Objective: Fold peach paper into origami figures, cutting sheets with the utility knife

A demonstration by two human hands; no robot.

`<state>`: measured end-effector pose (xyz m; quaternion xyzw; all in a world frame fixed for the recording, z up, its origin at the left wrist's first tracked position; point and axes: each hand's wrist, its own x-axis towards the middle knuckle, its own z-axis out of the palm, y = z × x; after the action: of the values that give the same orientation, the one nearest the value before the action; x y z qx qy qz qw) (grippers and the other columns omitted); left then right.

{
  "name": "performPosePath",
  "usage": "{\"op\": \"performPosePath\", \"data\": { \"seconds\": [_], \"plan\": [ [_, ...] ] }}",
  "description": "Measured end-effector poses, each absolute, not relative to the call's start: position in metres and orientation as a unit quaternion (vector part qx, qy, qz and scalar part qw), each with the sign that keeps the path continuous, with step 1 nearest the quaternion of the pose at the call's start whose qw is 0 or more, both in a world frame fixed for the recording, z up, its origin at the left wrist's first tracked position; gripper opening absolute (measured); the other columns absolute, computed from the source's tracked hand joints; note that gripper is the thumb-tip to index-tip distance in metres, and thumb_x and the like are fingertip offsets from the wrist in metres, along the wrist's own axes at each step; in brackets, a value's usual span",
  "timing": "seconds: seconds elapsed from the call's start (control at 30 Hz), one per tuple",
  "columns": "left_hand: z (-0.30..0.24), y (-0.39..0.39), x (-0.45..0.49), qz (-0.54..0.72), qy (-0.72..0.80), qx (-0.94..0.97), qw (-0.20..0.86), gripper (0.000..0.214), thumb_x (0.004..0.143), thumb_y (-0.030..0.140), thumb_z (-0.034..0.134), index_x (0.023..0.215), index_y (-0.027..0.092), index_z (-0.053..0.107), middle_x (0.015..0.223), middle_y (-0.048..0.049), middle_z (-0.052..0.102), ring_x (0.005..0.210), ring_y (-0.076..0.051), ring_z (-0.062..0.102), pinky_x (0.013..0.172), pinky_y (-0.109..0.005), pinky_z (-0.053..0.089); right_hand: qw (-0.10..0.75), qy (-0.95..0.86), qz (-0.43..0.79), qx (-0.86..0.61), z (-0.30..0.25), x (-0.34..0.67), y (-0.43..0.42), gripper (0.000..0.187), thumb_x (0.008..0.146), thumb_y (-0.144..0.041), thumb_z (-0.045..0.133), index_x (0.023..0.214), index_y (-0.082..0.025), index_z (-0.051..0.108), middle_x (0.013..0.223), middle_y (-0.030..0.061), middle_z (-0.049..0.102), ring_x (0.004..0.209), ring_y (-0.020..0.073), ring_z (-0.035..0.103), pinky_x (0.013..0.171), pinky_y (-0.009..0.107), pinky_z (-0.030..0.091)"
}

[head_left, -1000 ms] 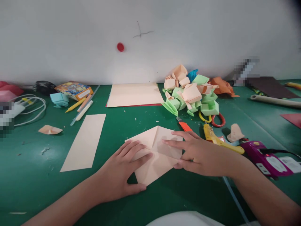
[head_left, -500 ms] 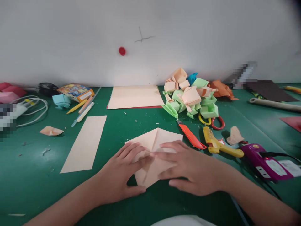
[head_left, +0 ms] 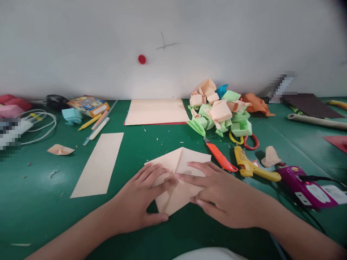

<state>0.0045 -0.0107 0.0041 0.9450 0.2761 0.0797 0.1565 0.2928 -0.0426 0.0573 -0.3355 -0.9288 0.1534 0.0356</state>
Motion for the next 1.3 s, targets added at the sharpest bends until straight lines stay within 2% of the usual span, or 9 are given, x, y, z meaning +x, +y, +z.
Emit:
{"op": "performPosePath", "data": {
  "seconds": [0.3,0.37,0.47,0.57,0.63,0.83,1.03,1.2,1.3],
  "plan": [
    [0.008,-0.010,0.005,0.067,0.281,0.944,0.162,0.077,0.083,0.057,0.071,0.152,0.034,0.044,0.156,-0.0071,0.045,0.147,-0.039,0.034,0.124,-0.062,0.023,0.049,-0.916,0.131,-0.375,0.053,0.320,-0.026,0.035,0.093,-0.019,0.053,0.068,-0.022,0.076,0.146,-0.0010,0.060,0.143,0.0372,0.038,0.109,0.058,0.042],
    [0.006,-0.011,0.005,0.069,0.281,0.943,0.163,0.077,0.083,0.057,0.071,0.152,0.034,0.044,0.156,-0.0075,0.045,0.147,-0.039,0.034,0.123,-0.062,0.024,0.061,-0.913,0.118,-0.385,0.049,0.323,-0.022,0.033,0.095,-0.021,0.052,0.076,-0.022,0.079,0.145,0.0016,0.062,0.140,0.0369,0.041,0.108,0.058,0.043],
    [0.006,-0.010,0.004,0.075,0.279,0.944,0.158,0.078,0.084,0.058,0.070,0.153,0.034,0.043,0.157,-0.0078,0.044,0.147,-0.039,0.034,0.123,-0.063,0.023,0.067,-0.910,0.105,-0.395,0.040,0.319,-0.017,0.030,0.100,-0.027,0.049,0.109,-0.025,0.078,0.147,0.0034,0.060,0.137,0.0348,0.045,0.109,0.057,0.043],
    [0.009,-0.010,0.004,0.062,0.274,0.946,0.160,0.078,0.084,0.057,0.070,0.153,0.033,0.043,0.156,-0.0083,0.045,0.148,-0.040,0.033,0.122,-0.065,0.024,0.067,-0.911,0.100,-0.393,0.031,0.310,-0.015,0.040,0.102,-0.035,0.047,0.139,-0.028,0.062,0.157,0.0042,0.048,0.141,0.0338,0.040,0.111,0.057,0.040],
    [0.013,-0.009,0.004,0.042,0.258,0.950,0.172,0.078,0.084,0.058,0.070,0.152,0.034,0.044,0.156,-0.0080,0.045,0.148,-0.040,0.033,0.122,-0.064,0.025,0.061,-0.914,0.101,-0.388,0.027,0.304,-0.015,0.047,0.103,-0.040,0.047,0.148,-0.028,0.051,0.162,0.0052,0.042,0.144,0.0342,0.036,0.112,0.059,0.037],
    [0.021,-0.008,0.002,0.002,0.203,0.959,0.199,0.077,0.086,0.059,0.067,0.154,0.034,0.040,0.158,-0.0091,0.042,0.151,-0.035,0.031,0.125,-0.063,0.017,0.016,-0.916,0.078,-0.393,0.019,0.300,-0.014,0.052,0.103,-0.054,0.043,0.151,-0.034,0.048,0.167,0.0039,0.032,0.144,0.0404,0.033,0.108,0.064,0.037],
    [0.022,-0.006,-0.001,0.029,0.190,0.958,0.212,0.078,0.081,0.052,0.072,0.152,0.033,0.044,0.158,-0.0090,0.044,0.149,-0.036,0.034,0.126,-0.060,0.020,0.048,-0.858,-0.053,-0.508,0.012,0.300,-0.010,0.060,0.103,-0.053,0.039,0.151,-0.018,0.048,0.164,0.0152,0.034,0.142,0.0446,0.031,0.109,0.066,0.031],
    [0.022,-0.004,-0.002,0.037,0.174,0.960,0.215,0.078,0.078,0.049,0.075,0.149,0.030,0.047,0.154,-0.0113,0.047,0.147,-0.037,0.038,0.125,-0.060,0.020,0.022,-0.905,-0.014,-0.425,0.012,0.297,-0.016,0.058,0.102,-0.058,0.039,0.155,-0.036,0.040,0.169,0.0025,0.026,0.144,0.0413,0.031,0.107,0.062,0.035],
    [0.021,-0.003,-0.002,0.059,0.170,0.958,0.223,0.078,0.078,0.048,0.075,0.148,0.029,0.048,0.154,-0.0115,0.048,0.146,-0.038,0.039,0.124,-0.061,0.021,0.015,-0.874,-0.054,-0.483,0.009,0.298,-0.014,0.058,0.103,-0.056,0.037,0.151,-0.025,0.049,0.168,0.0081,0.027,0.144,0.0433,0.030,0.108,0.064,0.031]
  ]
}}
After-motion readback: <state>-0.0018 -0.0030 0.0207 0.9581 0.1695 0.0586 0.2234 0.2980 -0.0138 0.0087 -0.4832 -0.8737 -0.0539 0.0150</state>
